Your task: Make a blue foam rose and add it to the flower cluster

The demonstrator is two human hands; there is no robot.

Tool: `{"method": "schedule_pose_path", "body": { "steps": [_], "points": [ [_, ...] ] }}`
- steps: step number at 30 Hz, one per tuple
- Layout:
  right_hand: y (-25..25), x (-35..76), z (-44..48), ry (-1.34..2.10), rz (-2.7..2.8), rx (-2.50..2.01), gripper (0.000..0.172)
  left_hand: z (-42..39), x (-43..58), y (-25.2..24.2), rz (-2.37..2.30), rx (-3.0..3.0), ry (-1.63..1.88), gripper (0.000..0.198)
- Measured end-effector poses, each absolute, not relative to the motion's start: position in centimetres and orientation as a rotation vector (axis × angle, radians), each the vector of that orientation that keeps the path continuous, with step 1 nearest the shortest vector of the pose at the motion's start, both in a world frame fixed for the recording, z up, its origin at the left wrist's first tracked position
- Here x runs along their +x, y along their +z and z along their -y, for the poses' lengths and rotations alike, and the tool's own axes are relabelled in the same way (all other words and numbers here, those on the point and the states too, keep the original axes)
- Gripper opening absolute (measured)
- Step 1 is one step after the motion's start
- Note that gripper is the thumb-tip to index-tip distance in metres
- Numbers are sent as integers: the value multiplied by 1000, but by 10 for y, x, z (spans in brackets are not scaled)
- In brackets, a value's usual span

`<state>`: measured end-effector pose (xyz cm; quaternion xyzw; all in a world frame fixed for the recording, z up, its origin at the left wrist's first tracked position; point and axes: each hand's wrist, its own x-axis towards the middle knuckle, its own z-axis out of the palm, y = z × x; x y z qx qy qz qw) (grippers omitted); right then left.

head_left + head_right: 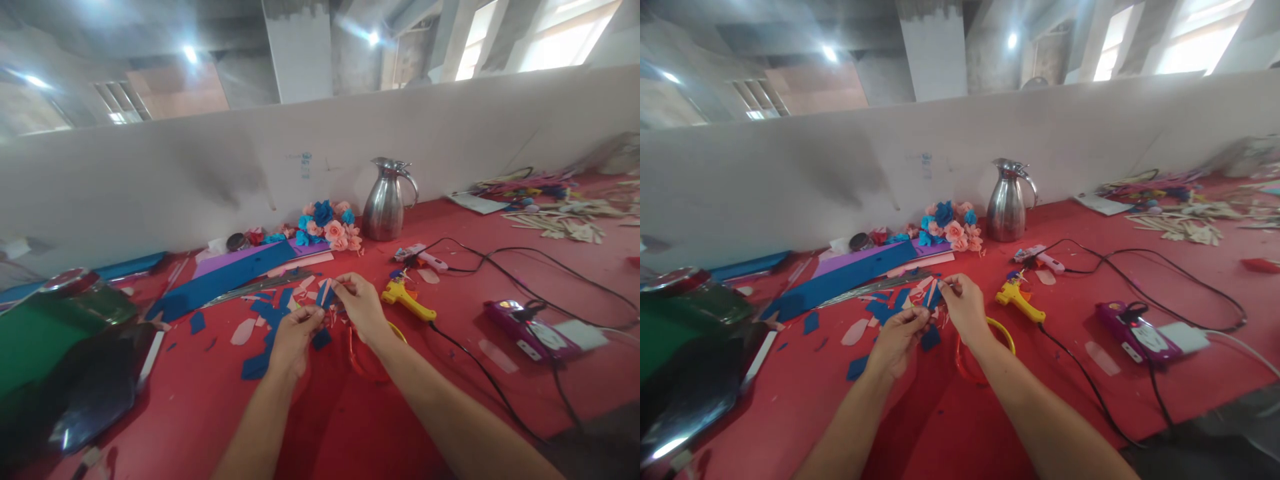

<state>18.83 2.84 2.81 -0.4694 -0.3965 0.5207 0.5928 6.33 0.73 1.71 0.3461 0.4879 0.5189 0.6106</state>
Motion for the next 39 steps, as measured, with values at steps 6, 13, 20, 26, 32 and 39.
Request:
{"method": "schedule_pose_path", "body": {
  "steps": [6,13,20,26,32,39],
  "points": [
    [33,188,-27,1297,849,-1059,28,-6,64,20,-1130,752,1209,30],
    [36,189,-26,1298,836,-1089,31,-5,64,22,-1105,784,1198,26],
    [33,189,-27,1305,823,-1070,30,-5,64,23,-1080,784,1180,28],
    [30,189,-28,1293,842,-1035,32,-5,62,22,-1020,758,1145,28],
    [30,188,-28,1277,855,-1026,31,-4,63,25,-983,729,1137,29],
    [34,188,-25,1301,865,-996,34,-5,61,26,-1024,725,1143,29]
  ]
}}
